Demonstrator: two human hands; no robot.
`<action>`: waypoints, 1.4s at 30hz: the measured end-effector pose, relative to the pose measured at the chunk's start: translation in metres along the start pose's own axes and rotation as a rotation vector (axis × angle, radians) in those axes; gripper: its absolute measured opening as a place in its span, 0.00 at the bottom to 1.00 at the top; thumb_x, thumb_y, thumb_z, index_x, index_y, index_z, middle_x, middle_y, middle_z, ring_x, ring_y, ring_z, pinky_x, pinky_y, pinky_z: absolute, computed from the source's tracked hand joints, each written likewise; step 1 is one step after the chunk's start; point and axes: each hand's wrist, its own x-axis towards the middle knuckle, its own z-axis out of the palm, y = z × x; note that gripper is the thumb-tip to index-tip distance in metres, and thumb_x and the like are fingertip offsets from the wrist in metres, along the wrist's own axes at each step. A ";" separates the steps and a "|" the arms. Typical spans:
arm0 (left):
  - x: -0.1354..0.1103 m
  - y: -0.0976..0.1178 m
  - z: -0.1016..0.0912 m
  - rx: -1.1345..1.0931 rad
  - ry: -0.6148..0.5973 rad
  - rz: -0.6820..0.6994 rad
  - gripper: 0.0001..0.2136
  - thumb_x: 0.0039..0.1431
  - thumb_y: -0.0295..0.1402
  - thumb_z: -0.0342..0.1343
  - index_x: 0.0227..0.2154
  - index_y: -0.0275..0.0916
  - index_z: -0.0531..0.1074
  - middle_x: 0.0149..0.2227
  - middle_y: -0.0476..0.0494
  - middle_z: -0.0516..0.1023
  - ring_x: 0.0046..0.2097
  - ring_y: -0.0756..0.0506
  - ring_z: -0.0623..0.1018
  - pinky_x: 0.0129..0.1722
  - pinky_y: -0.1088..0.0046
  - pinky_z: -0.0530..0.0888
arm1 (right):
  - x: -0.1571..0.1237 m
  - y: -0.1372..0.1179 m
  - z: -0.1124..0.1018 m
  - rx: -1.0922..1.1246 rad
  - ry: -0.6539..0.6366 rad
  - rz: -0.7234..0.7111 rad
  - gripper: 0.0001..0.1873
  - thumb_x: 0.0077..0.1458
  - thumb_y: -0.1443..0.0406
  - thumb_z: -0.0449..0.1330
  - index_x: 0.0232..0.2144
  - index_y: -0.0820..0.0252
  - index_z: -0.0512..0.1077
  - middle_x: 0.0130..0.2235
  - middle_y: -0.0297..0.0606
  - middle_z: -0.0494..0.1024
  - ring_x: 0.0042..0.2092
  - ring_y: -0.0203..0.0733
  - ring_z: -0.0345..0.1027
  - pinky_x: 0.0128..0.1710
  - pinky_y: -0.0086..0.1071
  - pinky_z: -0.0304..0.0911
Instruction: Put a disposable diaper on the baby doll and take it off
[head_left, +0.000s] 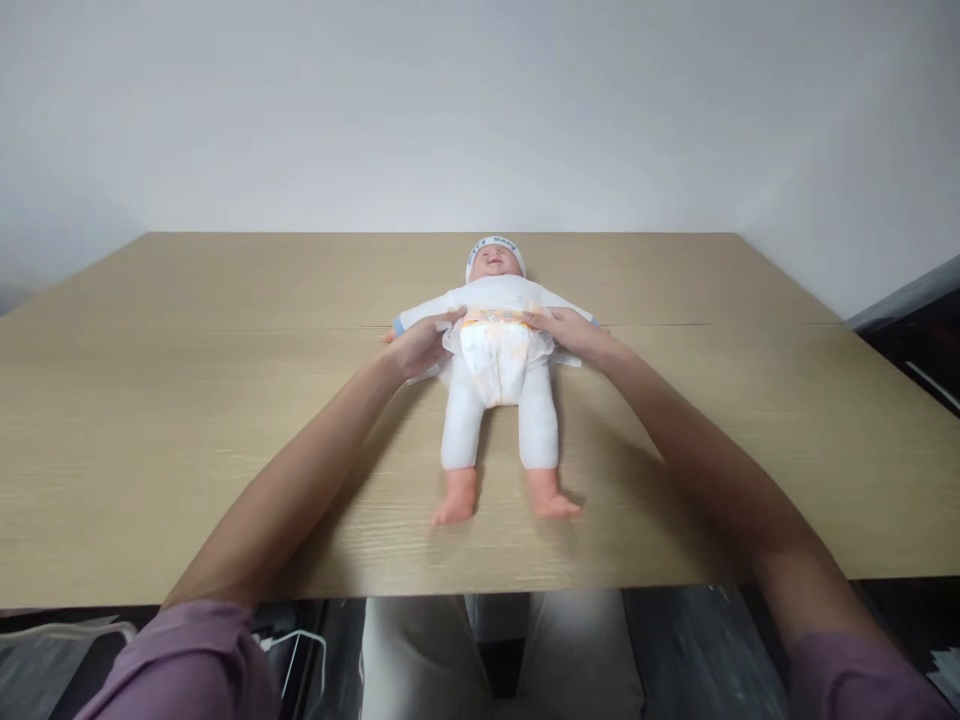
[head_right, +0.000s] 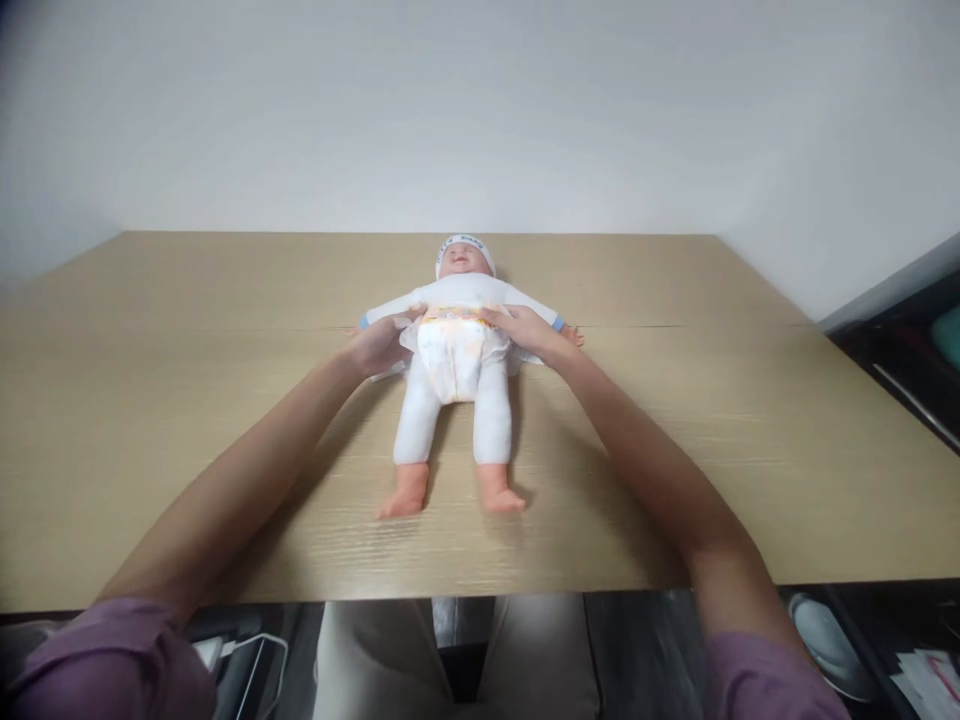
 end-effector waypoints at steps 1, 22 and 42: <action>-0.007 0.000 -0.002 0.014 -0.039 -0.017 0.08 0.59 0.34 0.71 0.38 0.38 0.80 0.40 0.43 0.84 0.46 0.41 0.82 0.45 0.69 0.79 | -0.009 -0.001 -0.001 0.004 -0.037 0.004 0.28 0.61 0.43 0.74 0.43 0.63 0.83 0.51 0.46 0.88 0.51 0.48 0.79 0.54 0.37 0.73; -0.061 0.014 0.104 1.349 -0.115 0.852 0.14 0.76 0.45 0.57 0.52 0.44 0.80 0.59 0.40 0.83 0.62 0.33 0.75 0.65 0.48 0.69 | -0.078 0.094 -0.027 -0.830 0.530 -0.369 0.17 0.67 0.48 0.61 0.39 0.53 0.70 0.35 0.42 0.79 0.42 0.54 0.76 0.54 0.49 0.70; -0.047 -0.010 0.106 1.452 0.046 0.716 0.23 0.60 0.52 0.72 0.53 0.46 0.80 0.73 0.37 0.73 0.75 0.20 0.63 0.72 0.33 0.60 | -0.088 0.054 -0.039 -0.367 0.311 -0.199 0.30 0.62 0.36 0.63 0.28 0.54 0.73 0.29 0.35 0.75 0.34 0.45 0.68 0.36 0.37 0.63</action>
